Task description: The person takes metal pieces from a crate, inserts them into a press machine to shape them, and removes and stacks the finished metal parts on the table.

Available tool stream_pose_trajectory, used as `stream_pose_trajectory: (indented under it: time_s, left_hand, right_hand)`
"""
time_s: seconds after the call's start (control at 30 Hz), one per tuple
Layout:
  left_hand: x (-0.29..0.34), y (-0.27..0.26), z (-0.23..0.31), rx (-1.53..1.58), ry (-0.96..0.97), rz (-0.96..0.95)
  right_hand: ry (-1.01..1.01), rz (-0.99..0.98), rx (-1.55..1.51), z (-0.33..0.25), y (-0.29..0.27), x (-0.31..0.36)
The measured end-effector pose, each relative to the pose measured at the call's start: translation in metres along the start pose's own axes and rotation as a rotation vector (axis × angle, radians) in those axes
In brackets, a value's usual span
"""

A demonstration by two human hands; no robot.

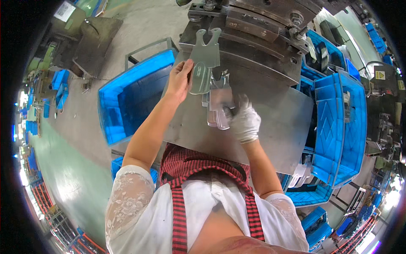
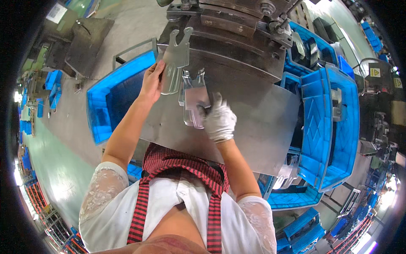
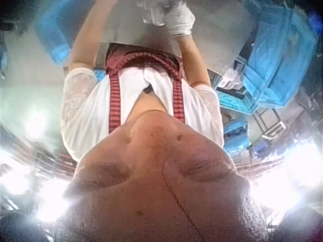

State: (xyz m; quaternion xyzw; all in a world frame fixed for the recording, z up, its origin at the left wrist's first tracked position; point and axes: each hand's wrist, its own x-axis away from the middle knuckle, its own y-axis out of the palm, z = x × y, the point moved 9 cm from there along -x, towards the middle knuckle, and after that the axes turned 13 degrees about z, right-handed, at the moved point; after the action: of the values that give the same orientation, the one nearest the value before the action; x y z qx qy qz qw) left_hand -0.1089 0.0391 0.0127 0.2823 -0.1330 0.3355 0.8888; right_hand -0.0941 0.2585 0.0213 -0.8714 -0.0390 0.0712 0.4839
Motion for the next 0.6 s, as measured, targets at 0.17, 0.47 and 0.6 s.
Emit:
stream_pose_trajectory:
  time_s: [0.17,0.47,0.6]
  left_hand:
    - [0.004,-0.020,0.000,0.007,0.028,0.038]
    - [-0.002,-0.073,0.001,0.061,0.063,0.101]
    - [0.003,-0.056,-0.015,0.081,0.002,0.127]
  right_hand:
    - [-0.342,0.227,0.017,-0.055,0.021,-0.008]
    - [-0.233,0.047,0.073,-0.075,0.034,-0.028]
    - [-0.448,0.079,0.206,-0.064,0.019,0.014]
